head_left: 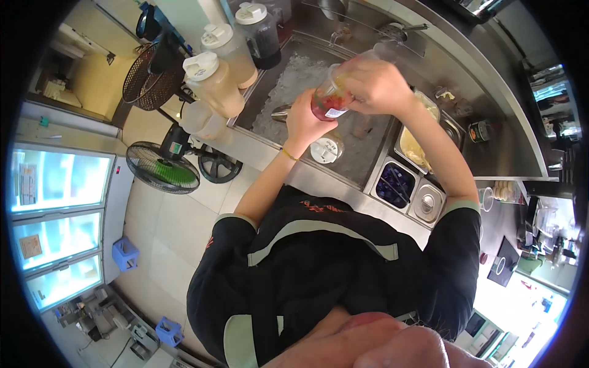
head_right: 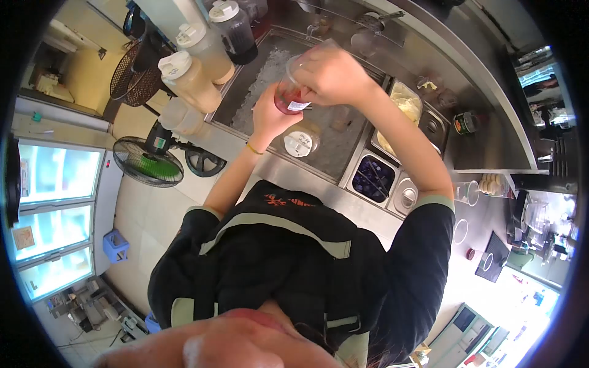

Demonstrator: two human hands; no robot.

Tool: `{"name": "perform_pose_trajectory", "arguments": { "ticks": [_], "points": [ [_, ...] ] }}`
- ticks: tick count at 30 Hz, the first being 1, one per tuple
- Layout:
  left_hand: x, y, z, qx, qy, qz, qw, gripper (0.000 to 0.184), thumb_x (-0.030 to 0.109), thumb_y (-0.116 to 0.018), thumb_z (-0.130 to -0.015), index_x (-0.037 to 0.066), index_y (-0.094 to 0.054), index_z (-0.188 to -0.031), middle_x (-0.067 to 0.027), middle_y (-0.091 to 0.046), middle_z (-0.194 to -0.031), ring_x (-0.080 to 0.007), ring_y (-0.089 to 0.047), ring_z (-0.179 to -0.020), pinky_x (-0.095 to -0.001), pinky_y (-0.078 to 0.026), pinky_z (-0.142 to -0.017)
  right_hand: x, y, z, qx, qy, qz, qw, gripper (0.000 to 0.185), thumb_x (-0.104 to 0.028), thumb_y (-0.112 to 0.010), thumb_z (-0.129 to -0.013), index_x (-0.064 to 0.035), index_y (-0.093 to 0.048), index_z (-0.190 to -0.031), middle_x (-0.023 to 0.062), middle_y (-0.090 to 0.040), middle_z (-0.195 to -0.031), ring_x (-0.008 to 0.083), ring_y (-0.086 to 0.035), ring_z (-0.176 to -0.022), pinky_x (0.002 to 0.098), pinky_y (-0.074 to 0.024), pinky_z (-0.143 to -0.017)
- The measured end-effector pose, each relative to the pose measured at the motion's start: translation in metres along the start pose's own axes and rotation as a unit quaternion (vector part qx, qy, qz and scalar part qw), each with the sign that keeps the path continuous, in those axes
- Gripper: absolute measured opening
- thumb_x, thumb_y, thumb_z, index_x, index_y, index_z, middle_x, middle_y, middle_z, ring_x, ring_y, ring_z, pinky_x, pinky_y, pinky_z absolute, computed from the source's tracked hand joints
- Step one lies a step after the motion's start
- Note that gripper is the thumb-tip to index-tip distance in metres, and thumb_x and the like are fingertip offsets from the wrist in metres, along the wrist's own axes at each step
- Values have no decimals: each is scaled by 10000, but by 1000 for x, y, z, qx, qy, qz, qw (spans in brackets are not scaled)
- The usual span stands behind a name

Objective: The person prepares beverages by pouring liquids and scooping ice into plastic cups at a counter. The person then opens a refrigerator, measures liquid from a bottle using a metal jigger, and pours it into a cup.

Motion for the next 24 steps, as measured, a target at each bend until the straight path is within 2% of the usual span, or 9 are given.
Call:
{"name": "perform_pose_trajectory", "arguments": {
  "ticks": [1,3,6,8,12,14,20,22,24],
  "points": [
    [9,-1,-6,-6,-5,15,1000,641,214,-843,-520,98,-570,-1087,-111,-664,-937,-308,-655,-869,-388,-525,-737,4,23,-2,73,-10,4,997,187,-165,-729,-600,-114,-571,-686,47,-582,-635,197,-579,-583,319,-467,-508],
    [27,-3,-18,-16,-13,47,999,628,227,-850,-519,91,-578,-1069,-111,-673,-906,-306,-667,-836,-377,-530,-726,37,42,26,110,-257,-47,959,208,-186,-768,-659,-99,-583,-700,17,-576,-637,144,-541,-551,285,-425,-492],
    [40,-12,-35,-45,18,42,998,616,243,-860,-523,88,-587,-1053,-121,-683,-913,-291,-676,-835,-365,-530,-729,88,64,112,229,-567,-150,777,273,-271,-798,-765,-66,-619,-745,-34,-567,-665,54,-490,-557,211,-357,-500],
    [40,-15,-44,-55,54,77,994,610,278,-850,-525,94,-587,-1044,-112,-684,-898,-304,-676,-821,-386,-531,-718,100,77,169,386,-611,-296,625,246,-248,-766,-812,-49,-629,-766,-43,-555,-668,49,-488,-570,195,-344,-504],
    [28,-12,-62,-24,68,135,988,619,328,-862,-525,97,-587,-1029,-112,-692,-916,-294,-683,-819,-386,-536,-717,88,191,202,654,-486,-138,564,192,-158,-711,-852,19,-637,-867,-21,-538,-686,62,-465,-581,218,-345,-502],
    [21,-4,-69,-9,72,118,990,621,335,-868,-521,88,-586,-1017,-116,-695,-918,-288,-686,-823,-378,-537,-725,118,238,243,626,-488,-41,606,221,-176,-694,-865,34,-637,-909,8,-554,-716,87,-497,-615,238,-384,-523],
    [-9,16,-86,1,126,130,984,622,339,-869,-525,63,-580,-1003,-130,-695,-914,-292,-686,-829,-373,-534,-731,161,286,244,671,-420,120,599,267,-223,-639,-894,43,-655,-903,79,-598,-750,163,-537,-621,297,-432,-511],
    [-23,22,-90,11,133,127,983,625,338,-868,-526,61,-580,-1006,-133,-694,-925,-291,-684,-842,-376,-532,-738,202,301,279,648,-487,98,578,300,-264,-635,-899,33,-669,-894,104,-629,-761,191,-576,-616,289,-437,-502],
    [-36,28,-95,26,129,120,984,627,335,-868,-527,63,-581,-1014,-133,-694,-938,-289,-682,-857,-380,-530,-745,261,303,325,506,-577,83,636,346,-295,-654,-889,51,-657,-887,132,-640,-769,227,-596,-652,325,-459,-547]
  ]
}}
Point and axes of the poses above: each hand's wrist, its own z-axis away from the middle knuckle, its own y-axis out of the back of the hand, x = y × z, the point moved 8 cm from there along -z, towards the middle knuckle
